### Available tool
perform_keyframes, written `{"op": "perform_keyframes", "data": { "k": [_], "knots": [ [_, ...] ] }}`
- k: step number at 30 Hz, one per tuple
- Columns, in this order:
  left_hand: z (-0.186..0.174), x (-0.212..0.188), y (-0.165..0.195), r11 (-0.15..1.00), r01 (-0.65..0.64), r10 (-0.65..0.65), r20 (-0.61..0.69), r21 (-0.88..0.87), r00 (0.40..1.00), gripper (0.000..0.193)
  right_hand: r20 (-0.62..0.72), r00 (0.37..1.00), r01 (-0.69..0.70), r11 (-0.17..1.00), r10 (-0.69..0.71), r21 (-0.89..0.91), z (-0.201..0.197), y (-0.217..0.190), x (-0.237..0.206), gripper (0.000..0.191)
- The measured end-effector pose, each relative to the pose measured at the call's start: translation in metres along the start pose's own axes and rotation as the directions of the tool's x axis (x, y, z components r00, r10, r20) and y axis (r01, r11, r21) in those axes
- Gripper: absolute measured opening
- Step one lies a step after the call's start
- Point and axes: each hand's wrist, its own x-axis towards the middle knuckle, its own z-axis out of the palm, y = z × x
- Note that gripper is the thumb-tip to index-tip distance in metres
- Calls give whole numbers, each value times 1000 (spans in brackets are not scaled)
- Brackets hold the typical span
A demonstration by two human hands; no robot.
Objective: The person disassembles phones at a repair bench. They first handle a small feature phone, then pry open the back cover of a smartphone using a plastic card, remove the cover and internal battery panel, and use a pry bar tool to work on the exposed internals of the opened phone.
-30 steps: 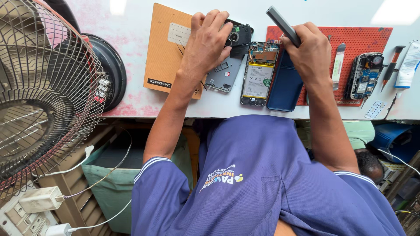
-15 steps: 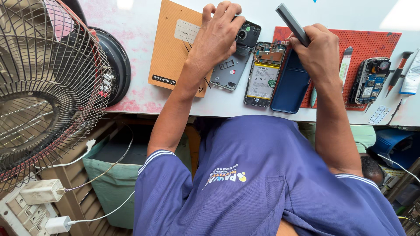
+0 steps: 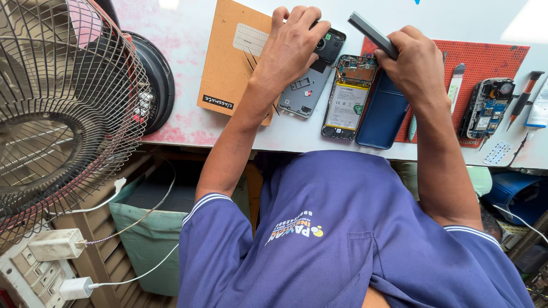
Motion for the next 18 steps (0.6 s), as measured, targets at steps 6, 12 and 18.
{"op": "perform_keyframes", "data": {
  "k": [6,12,18],
  "knots": [
    [7,2,-6,1000,-8,8,9,-7,1000,58,19,999,31,999,-32,31,0,6,9,17],
    [-14,0,-2,988,46,-53,-41,-148,998,53,44,998,-55,987,49,151,-11,-16,8,19],
    [-68,-31,13,864,295,-401,-205,-408,893,33,133,990,-9,933,-42,360,-5,-74,-5,17]
  ]
}}
